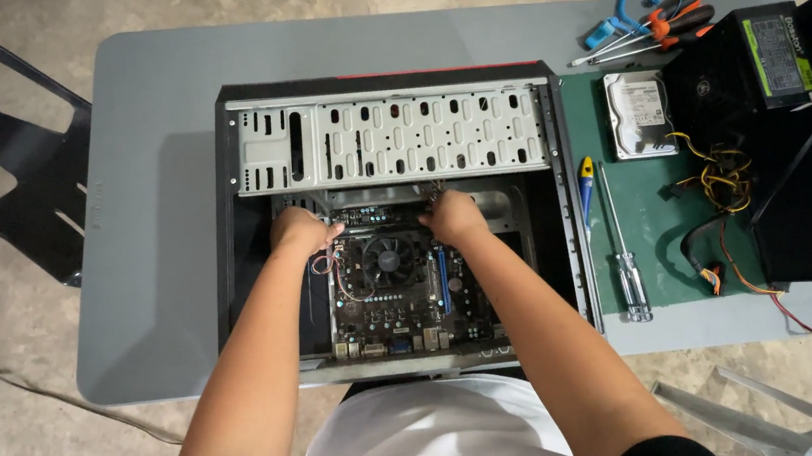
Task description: Cleaning computer components like RAM and hard drives with a brush and installing them into a PC case.
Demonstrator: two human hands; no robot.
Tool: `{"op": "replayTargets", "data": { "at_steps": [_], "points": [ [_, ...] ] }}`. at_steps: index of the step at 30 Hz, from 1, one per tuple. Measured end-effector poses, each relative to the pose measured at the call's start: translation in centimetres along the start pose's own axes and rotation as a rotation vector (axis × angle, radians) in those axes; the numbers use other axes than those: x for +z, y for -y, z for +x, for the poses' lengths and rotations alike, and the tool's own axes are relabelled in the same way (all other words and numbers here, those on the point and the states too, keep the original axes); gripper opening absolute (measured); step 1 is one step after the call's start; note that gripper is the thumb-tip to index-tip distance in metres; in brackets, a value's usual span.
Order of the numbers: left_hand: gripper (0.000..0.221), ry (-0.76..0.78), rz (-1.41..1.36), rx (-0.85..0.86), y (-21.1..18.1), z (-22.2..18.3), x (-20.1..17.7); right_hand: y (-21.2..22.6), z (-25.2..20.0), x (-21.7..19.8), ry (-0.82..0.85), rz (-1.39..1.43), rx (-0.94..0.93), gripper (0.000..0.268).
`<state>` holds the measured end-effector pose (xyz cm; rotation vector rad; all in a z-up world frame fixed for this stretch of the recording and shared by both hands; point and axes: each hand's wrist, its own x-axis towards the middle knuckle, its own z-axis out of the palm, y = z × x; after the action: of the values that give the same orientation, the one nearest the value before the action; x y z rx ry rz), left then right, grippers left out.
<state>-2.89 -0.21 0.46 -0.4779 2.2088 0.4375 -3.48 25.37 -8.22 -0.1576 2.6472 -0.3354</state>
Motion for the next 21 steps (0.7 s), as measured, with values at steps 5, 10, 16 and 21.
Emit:
{"op": "replayTargets", "data": {
  "at_steps": [5, 10, 16, 21],
  "points": [
    [0.028, -0.087, 0.084, 0.032, 0.4, 2.2, 1.6, -0.7, 1.6, 2.4, -0.035, -0.06, -0.033, 0.04],
    [0.022, -0.168, -0.016, 0.057, 0.6, 1.9, 1.8, 0.2, 1.3, 1.1, -0.039, -0.042, -0.037, 0.039],
    [0.024, -0.238, -0.109, 0.075, 1.3, 1.6, 2.9, 0.8, -0.7, 0.5, -0.068, 0.088, 0.047, 0.034],
    [0.027, -0.184, -0.064, 0.079, 0.5, 1.0, 1.8, 0.0, 1.7, -0.6, 0.13, 0.243, 0.114, 0.041]
  ]
}}
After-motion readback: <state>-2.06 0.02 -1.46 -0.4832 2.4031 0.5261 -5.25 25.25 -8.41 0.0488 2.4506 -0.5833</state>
